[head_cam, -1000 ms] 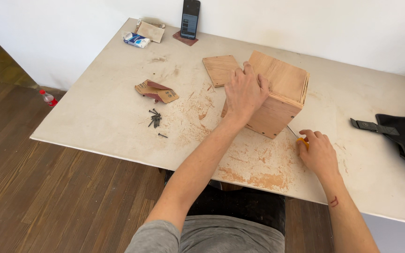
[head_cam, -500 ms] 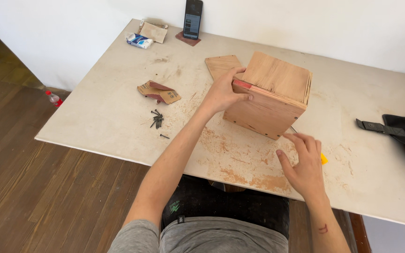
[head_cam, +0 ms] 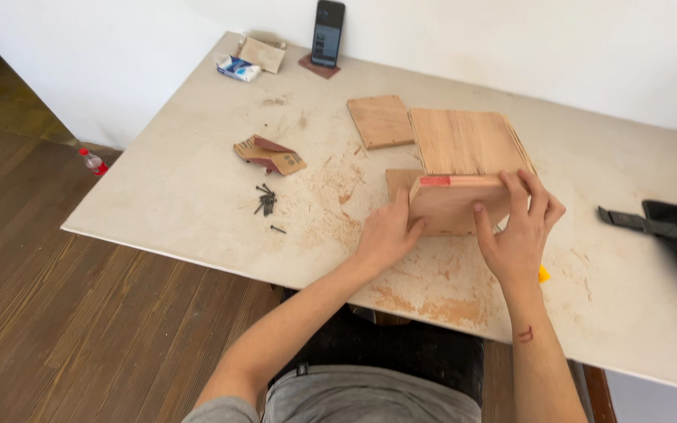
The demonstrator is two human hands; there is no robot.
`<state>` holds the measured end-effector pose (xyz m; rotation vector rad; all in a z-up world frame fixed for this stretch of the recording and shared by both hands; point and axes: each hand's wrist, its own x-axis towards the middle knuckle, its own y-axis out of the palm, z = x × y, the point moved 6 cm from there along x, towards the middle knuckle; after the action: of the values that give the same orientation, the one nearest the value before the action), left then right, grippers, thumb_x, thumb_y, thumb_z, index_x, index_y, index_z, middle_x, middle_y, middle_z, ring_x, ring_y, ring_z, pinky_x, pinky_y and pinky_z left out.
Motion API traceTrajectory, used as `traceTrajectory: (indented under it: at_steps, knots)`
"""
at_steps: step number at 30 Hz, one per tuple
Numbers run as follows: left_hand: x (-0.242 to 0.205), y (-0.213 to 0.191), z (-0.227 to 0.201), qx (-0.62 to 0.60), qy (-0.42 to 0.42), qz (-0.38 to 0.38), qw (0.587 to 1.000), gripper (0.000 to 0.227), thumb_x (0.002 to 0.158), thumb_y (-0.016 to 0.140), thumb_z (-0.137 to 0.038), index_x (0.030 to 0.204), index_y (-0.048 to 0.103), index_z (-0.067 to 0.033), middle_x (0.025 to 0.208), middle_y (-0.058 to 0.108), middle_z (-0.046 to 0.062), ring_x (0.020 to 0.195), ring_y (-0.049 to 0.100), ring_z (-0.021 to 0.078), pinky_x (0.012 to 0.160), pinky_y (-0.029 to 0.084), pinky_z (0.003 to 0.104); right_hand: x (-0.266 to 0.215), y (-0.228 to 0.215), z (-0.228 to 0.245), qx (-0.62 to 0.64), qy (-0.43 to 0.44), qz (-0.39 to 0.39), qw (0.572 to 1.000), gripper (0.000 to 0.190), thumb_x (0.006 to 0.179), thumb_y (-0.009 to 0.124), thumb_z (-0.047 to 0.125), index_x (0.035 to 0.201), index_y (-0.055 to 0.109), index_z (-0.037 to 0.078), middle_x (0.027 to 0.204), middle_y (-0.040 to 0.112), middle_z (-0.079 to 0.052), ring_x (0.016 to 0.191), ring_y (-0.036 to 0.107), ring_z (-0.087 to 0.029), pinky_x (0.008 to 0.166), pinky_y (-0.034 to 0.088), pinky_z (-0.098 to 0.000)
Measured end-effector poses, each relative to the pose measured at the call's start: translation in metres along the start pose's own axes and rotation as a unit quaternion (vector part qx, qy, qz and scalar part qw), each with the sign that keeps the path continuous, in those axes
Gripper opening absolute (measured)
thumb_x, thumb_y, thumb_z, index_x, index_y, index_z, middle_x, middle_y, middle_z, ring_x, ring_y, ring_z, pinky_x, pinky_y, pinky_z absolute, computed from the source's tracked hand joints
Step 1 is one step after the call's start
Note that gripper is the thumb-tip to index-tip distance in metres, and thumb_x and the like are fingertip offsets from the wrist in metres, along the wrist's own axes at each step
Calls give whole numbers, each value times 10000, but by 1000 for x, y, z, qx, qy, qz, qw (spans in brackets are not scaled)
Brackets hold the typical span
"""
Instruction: The person assembles a small wooden box by hand. They align the pre-cut wooden panels, insert screws into the pre-drilled holes, and tighten them using a yellow screwdriver. The person rotates the box to access different sides and continues fastening the panels until the box is fully assembled.
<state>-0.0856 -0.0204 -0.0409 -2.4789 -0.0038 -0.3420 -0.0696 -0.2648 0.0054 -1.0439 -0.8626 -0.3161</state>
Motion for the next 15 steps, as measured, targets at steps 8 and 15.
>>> traceTrajectory:
  at_steps: [8, 15]
  knots:
    - [23, 33, 30, 31, 28, 13, 999, 304, 1114, 839, -315, 1134, 744, -28, 828, 784, 145, 807, 887, 357, 638, 674, 425, 5, 5, -15, 26, 48, 18, 998, 757, 1086, 967, 338, 1756, 633, 226, 1814, 499, -68, 1631, 360, -436, 1288, 562, -712]
    - [13, 31, 15, 5, 70, -54, 996, 332, 1101, 864, -330, 1041, 784, -12, 739, 742, 161, 716, 838, 377, 616, 618, 449, 9, -2, -21, 44, 68, 25, 996, 758, 1113, 959, 334, 1773, 612, 203, 1827, 497, -33, 1655, 331, -390, 1180, 642, -786]
